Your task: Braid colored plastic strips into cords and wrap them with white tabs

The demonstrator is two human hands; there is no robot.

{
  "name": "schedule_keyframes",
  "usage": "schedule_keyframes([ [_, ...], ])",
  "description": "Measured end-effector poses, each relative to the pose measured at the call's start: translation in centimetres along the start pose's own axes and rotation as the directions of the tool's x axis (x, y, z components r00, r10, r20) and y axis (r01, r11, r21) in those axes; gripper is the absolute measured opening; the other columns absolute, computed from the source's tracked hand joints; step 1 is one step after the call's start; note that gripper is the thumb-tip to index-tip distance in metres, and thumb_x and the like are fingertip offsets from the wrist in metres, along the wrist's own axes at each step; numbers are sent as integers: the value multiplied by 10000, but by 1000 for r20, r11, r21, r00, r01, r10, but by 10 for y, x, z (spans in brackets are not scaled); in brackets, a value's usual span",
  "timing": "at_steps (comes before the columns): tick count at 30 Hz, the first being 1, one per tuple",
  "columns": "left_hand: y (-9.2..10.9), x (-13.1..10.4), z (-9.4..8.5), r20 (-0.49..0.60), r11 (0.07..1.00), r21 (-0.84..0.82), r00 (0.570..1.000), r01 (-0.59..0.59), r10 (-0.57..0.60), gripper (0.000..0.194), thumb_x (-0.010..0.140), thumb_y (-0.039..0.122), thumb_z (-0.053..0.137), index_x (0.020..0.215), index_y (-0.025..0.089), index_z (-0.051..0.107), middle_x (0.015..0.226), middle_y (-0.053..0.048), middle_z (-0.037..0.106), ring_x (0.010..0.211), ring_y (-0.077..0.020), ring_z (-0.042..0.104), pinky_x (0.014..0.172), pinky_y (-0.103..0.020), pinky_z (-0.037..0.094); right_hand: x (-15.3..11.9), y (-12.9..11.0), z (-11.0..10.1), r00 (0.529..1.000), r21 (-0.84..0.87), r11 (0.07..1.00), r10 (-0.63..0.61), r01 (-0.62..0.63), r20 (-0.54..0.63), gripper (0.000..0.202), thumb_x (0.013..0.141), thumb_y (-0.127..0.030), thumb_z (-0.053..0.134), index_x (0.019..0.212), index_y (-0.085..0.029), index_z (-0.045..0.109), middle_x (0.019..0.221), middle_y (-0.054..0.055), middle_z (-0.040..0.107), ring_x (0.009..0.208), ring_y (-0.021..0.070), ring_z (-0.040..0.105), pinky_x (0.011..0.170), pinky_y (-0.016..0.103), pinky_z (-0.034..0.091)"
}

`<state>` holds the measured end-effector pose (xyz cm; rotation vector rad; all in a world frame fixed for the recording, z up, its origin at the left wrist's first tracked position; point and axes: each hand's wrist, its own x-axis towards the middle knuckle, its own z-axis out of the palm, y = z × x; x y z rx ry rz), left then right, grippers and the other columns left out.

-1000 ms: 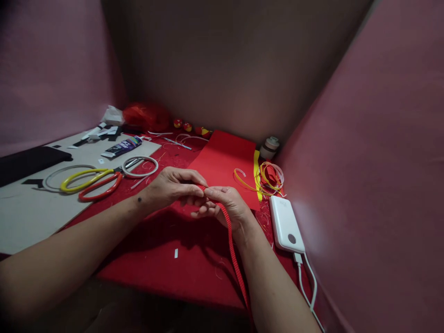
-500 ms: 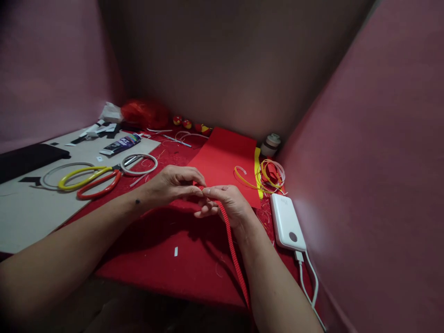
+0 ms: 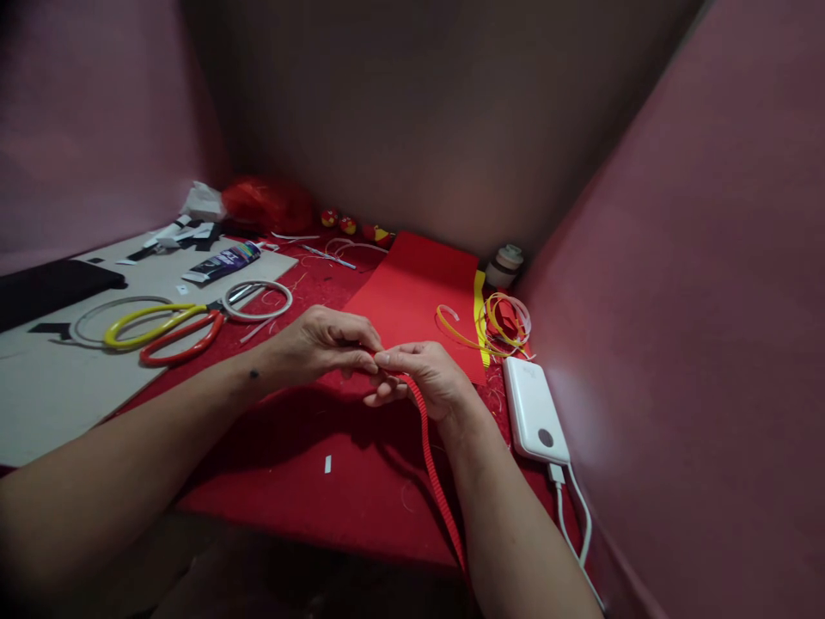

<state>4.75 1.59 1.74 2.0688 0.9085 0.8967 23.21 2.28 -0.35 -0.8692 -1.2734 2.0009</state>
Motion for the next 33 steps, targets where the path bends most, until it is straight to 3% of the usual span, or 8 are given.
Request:
schedule_keyframes([
  [7, 1, 0, 1, -17, 1000, -12, 1000, 1, -1, 130, 740, 217, 615, 764, 101, 668, 616, -20, 637, 522, -80, 523, 512, -173, 407, 0, 1, -1, 999, -7, 999, -42, 42, 11, 173, 685, -250, 722, 708, -86, 672, 591, 27, 624, 472, 96, 562, 646, 363, 571],
  [13, 6, 0, -3, -71, 949, -282, 983, 143, -169, 152, 689, 220, 656, 758, 85, 652, 597, -29, 636, 491, -92, 534, 464, -189, 423, -1, 0, 1, 993, 42, 993, -115, 114, 17, 137, 680, -186, 721, 758, -86, 669, 643, 37, 643, 500, 103, 585, 659, 372, 574],
  [25, 3, 2, -5, -63, 895, -407, 972, 184, -228, 137, 670, 212, 693, 754, 111, 659, 517, 15, 617, 418, -62, 500, 395, -151, 383, -1, -2, 5, 992, 92, 988, -125, 122, 23, 150, 677, -186, 733, 758, -80, 667, 607, 28, 648, 481, 100, 596, 652, 366, 581],
  [33, 9, 2, -4, -23, 937, -293, 978, 192, -208, 122, 721, 209, 639, 790, 110, 656, 550, 10, 622, 449, -62, 508, 423, -150, 392, 1, 1, 4, 991, 65, 989, -134, 134, -6, 140, 670, -194, 733, 749, -89, 684, 636, 43, 651, 490, 106, 589, 643, 375, 581],
])
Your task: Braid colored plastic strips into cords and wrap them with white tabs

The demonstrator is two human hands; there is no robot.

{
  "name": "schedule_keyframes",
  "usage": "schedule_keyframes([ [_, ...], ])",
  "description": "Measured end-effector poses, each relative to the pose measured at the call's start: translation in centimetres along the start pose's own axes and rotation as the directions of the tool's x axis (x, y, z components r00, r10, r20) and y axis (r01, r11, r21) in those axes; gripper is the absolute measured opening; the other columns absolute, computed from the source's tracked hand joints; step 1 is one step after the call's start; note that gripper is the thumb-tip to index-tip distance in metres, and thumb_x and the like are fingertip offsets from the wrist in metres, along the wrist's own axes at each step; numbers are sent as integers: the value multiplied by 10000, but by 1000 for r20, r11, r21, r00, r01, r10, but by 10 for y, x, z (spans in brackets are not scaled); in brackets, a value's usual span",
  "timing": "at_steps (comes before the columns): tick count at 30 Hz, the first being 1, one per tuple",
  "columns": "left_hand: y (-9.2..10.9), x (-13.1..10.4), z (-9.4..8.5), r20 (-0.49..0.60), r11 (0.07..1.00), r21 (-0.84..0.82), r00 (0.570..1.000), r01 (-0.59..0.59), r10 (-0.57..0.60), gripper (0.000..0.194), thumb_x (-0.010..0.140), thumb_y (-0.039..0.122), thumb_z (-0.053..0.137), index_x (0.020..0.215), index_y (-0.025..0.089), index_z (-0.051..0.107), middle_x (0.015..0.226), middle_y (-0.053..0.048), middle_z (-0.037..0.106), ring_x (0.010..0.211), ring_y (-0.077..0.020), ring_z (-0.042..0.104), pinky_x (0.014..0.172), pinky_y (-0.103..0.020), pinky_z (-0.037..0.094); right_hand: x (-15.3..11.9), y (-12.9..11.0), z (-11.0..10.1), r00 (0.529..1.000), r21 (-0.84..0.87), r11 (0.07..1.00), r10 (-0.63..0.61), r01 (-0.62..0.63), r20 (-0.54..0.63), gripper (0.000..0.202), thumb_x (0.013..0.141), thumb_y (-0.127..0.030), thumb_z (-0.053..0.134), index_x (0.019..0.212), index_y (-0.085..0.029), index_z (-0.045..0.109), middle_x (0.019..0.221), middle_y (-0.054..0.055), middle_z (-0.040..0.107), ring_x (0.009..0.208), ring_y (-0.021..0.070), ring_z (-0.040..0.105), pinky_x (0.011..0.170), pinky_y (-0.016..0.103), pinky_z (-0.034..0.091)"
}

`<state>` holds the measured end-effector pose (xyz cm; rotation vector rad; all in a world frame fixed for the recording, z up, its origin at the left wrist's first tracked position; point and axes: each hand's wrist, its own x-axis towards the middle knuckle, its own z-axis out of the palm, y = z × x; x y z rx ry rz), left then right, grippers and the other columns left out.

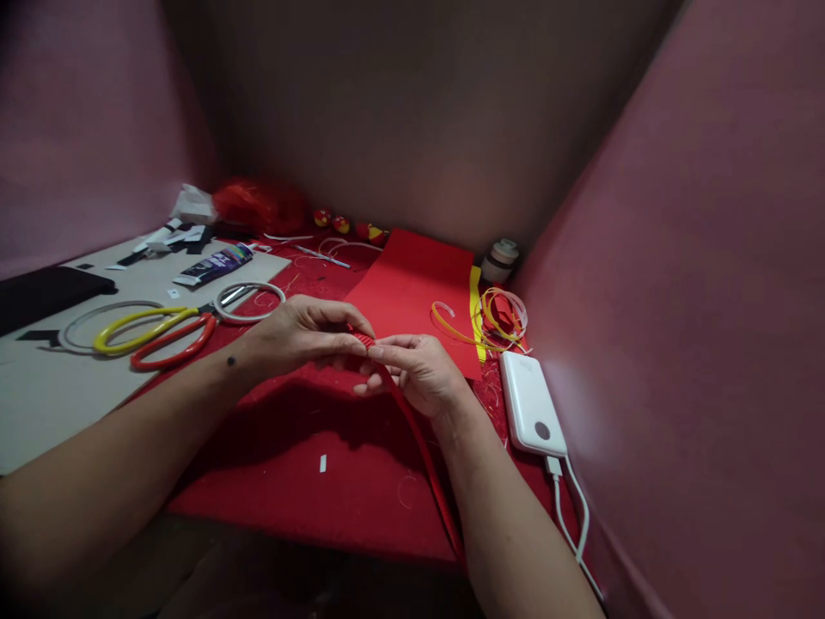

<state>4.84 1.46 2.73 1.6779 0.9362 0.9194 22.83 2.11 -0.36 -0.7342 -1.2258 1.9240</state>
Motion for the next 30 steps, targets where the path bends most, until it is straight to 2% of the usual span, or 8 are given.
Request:
schedule_keyframes([
  [3, 0, -1, 2, 44, 993, 101, 997, -67, 62, 116, 735, 201, 616, 792, 111, 662, 614, -10, 644, 540, -81, 562, 516, -167, 451, 2, 3, -2, 1000, 3, 1000, 9, -9, -13, 125, 658, -182, 737, 729, -93, 686, 622, 36, 642, 491, 103, 577, 643, 377, 581],
  [5, 0, -1, 2, 53, 987, 135, 995, -92, 85, 107, 730, 199, 619, 770, 110, 662, 610, -12, 641, 544, -83, 563, 521, -168, 451, 2, 3, -4, 1000, -3, 1000, 25, -25, 6, 129, 664, -192, 733, 735, -94, 687, 630, 34, 641, 494, 103, 577, 640, 371, 580],
  [9, 3, -2, 3, 16, 996, 81, 999, -47, 46, 89, 726, 184, 615, 733, 105, 655, 535, 12, 599, 460, -54, 493, 437, -138, 387, 3, 3, -5, 999, 0, 1000, 16, -16, 43, 132, 698, -203, 712, 754, -88, 683, 627, 26, 631, 479, 93, 569, 583, 321, 577],
  [14, 5, -3, 4, -18, 999, 52, 1000, 10, -9, 113, 719, 192, 626, 756, 91, 660, 538, 7, 594, 451, -52, 469, 425, -147, 373, 3, 2, -2, 1000, 26, 1000, -1, 1, 1, 156, 667, -209, 743, 714, -83, 665, 579, 15, 614, 444, 78, 530, 519, 287, 563],
  [20, 2, -3, 2, -52, 1000, 20, 998, -21, 22, 124, 708, 201, 646, 770, 96, 665, 548, 0, 605, 460, -64, 496, 425, -154, 381, 4, 1, 0, 999, 50, 999, -14, 15, -30, 236, 631, -267, 772, 718, -82, 654, 586, 36, 634, 398, 55, 483, 356, 176, 437],
  [26, 3, -2, 1, -106, 1000, 12, 994, -13, 14, 127, 706, 206, 650, 780, 104, 670, 528, 5, 598, 453, -70, 507, 406, -154, 377, 2, -2, 2, 997, 27, 999, -16, 18, -70, 269, 592, -236, 782, 786, -99, 657, 591, 32, 643, 392, 55, 483, 346, 166, 390],
  [30, 1, -2, 2, -114, 999, 29, 993, -32, 35, 103, 704, 193, 644, 756, 108, 670, 534, 13, 595, 455, -62, 510, 405, -143, 380, 3, -1, 3, 992, -37, 999, -17, 12, -126, 220, 605, -243, 768, 722, -104, 644, 566, 21, 622, 386, 52, 475, 336, 158, 350],
])
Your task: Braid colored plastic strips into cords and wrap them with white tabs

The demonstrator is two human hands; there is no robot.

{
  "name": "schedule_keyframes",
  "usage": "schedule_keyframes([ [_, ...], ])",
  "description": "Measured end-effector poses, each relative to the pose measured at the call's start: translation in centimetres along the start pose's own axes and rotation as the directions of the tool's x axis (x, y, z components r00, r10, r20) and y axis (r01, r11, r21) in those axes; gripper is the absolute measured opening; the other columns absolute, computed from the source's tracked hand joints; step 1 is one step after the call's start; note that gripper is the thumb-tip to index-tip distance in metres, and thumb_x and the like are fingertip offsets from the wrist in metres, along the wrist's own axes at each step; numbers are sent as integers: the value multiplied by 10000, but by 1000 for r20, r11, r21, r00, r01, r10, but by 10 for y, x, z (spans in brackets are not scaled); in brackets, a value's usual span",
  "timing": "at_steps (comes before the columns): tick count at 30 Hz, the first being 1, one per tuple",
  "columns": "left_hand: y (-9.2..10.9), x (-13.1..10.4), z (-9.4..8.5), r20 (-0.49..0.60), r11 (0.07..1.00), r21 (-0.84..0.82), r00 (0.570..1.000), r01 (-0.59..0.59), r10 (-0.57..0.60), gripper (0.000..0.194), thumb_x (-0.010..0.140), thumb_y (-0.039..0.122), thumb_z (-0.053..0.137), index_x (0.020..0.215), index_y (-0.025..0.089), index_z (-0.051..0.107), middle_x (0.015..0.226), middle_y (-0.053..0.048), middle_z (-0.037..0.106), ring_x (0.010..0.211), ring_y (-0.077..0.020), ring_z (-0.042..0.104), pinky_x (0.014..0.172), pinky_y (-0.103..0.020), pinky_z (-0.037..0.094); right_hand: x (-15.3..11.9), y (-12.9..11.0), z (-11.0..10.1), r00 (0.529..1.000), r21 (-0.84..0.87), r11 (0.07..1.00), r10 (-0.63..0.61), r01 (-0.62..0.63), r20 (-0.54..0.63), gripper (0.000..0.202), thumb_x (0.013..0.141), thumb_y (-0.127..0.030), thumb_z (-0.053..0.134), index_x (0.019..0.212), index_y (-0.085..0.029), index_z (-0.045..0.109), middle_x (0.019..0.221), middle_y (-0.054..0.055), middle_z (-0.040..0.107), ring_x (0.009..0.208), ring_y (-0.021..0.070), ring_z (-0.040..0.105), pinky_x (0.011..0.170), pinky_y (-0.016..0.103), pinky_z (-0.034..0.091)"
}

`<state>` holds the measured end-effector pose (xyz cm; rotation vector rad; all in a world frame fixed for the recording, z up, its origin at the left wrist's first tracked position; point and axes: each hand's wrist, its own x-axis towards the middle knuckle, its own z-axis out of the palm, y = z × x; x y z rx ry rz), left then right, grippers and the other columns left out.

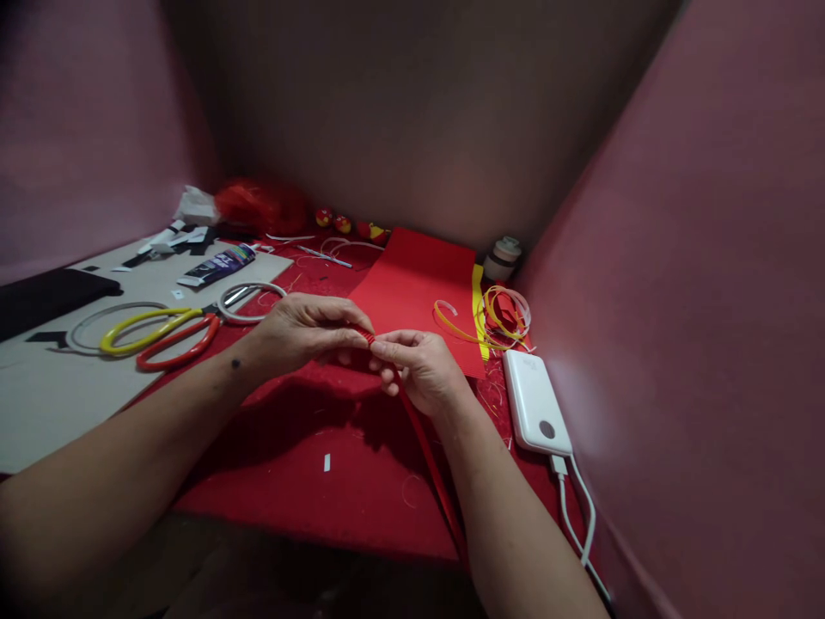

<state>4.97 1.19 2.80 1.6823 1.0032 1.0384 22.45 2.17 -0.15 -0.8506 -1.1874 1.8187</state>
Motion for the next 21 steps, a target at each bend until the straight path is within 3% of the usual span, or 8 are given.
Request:
schedule_keyframes([
  [9, -1, 1, 1, -43, 1000, -5, 999, 3, -3, 90, 691, 193, 654, 745, 124, 674, 539, 10, 601, 440, -64, 516, 387, -147, 382, -1, 0, 4, 995, 5, 996, -84, 85, -59, 159, 608, -230, 734, 675, -154, 612, 539, -4, 603, 378, 68, 458, 344, 186, 311],
  [21, -3, 2, 3, -74, 995, -62, 994, 72, -77, 120, 685, 198, 662, 778, 122, 658, 471, 24, 573, 400, -70, 506, 362, -144, 358, 0, 1, 5, 996, 52, 996, -70, 73, -58, 172, 596, -216, 735, 637, -137, 588, 509, -8, 597, 348, 37, 385, 329, 161, 250],
])
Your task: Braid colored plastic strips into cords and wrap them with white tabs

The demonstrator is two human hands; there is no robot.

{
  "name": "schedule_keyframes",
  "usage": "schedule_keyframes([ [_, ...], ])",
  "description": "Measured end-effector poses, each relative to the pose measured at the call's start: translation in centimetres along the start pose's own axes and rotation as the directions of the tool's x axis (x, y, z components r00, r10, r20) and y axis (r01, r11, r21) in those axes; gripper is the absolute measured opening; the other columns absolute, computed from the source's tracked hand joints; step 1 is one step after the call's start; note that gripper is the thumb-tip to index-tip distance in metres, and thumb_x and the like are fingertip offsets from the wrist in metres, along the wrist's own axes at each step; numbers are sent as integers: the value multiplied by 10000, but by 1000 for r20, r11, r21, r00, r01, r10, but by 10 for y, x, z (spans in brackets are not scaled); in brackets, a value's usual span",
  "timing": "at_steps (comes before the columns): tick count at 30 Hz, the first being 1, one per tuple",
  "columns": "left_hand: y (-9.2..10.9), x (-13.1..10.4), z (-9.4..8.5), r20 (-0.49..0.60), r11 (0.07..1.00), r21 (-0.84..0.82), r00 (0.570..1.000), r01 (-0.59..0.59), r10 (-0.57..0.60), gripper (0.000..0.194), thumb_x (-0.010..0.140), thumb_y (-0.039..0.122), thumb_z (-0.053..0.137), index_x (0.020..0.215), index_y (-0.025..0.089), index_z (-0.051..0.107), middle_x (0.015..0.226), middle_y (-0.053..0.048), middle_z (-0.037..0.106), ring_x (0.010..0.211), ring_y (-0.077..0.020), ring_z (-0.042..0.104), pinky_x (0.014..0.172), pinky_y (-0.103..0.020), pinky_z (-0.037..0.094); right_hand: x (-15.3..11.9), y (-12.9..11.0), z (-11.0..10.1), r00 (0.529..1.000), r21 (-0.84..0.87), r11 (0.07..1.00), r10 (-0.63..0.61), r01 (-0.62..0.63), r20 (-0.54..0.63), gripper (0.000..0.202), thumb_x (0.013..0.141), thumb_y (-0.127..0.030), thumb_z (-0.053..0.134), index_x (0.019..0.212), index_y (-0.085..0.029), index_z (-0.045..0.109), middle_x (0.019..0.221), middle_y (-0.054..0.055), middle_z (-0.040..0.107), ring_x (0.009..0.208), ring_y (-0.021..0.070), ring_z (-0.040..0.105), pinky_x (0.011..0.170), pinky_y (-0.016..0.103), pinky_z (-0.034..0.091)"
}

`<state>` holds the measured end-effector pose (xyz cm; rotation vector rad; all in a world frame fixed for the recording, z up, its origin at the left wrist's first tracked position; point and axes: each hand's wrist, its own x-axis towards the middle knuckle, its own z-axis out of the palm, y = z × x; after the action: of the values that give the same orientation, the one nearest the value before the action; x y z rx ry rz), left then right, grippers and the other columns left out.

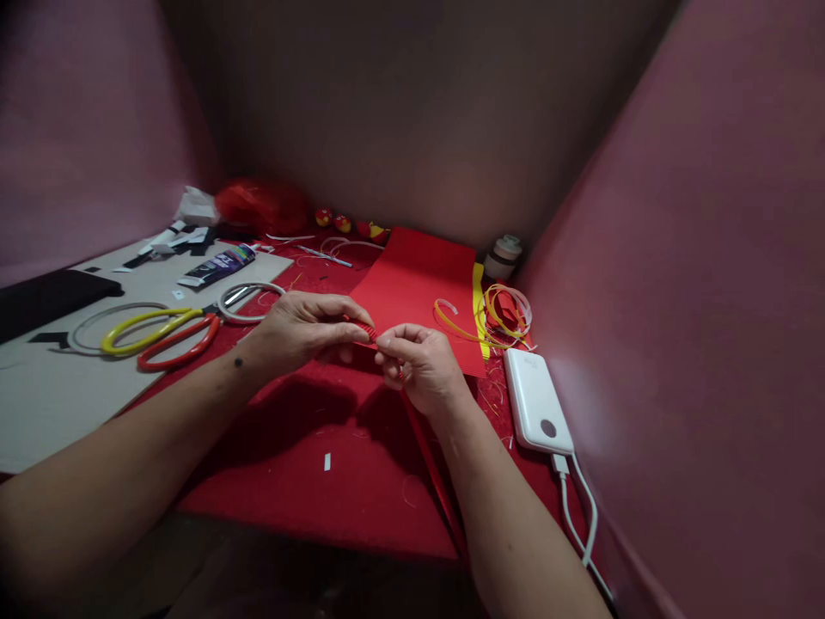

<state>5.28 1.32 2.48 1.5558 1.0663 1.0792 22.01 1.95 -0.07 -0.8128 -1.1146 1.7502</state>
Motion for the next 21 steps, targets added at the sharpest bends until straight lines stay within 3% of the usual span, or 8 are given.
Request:
schedule_keyframes([
  [6, 3, 0, 3, -31, 997, -31, 997, 76, -77, 96, 688, 158, 650, 772, 112, 656, 450, 18, 575, 376, -65, 494, 355, -140, 350, 5, 9, -1, 1000, 62, 998, 12, -12, 0, 182, 593, -217, 745, 643, -133, 591, 529, -2, 605, 371, 52, 428, 344, 176, 320],
  [10, 0, 1, 1, 14, 995, -62, 997, 77, -76, 142, 707, 202, 658, 818, 115, 667, 480, 4, 598, 383, -70, 502, 352, -144, 348, 6, 11, -3, 999, 99, 994, 37, -39, 24, 202, 593, -228, 762, 678, -131, 607, 572, 5, 617, 401, 62, 469, 357, 179, 350],
  [17, -5, -1, 5, 5, 968, -247, 999, 34, -34, 172, 701, 229, 681, 843, 133, 675, 549, -4, 626, 436, -89, 544, 339, -149, 362, 2, 9, -3, 972, 95, 995, 1, -24, 237, 195, 735, -294, 671, 820, -118, 670, 754, 55, 638, 489, 57, 484, 412, 172, 379],
  [21, -7, -1, 7, 5, 946, -321, 999, 44, -44, 149, 675, 197, 706, 812, 144, 684, 598, -1, 647, 393, -46, 496, 335, -130, 333, 3, 11, -3, 973, 143, 990, -31, -2, 231, 154, 742, -269, 663, 802, -129, 676, 705, 17, 590, 510, 55, 460, 426, 170, 368],
])
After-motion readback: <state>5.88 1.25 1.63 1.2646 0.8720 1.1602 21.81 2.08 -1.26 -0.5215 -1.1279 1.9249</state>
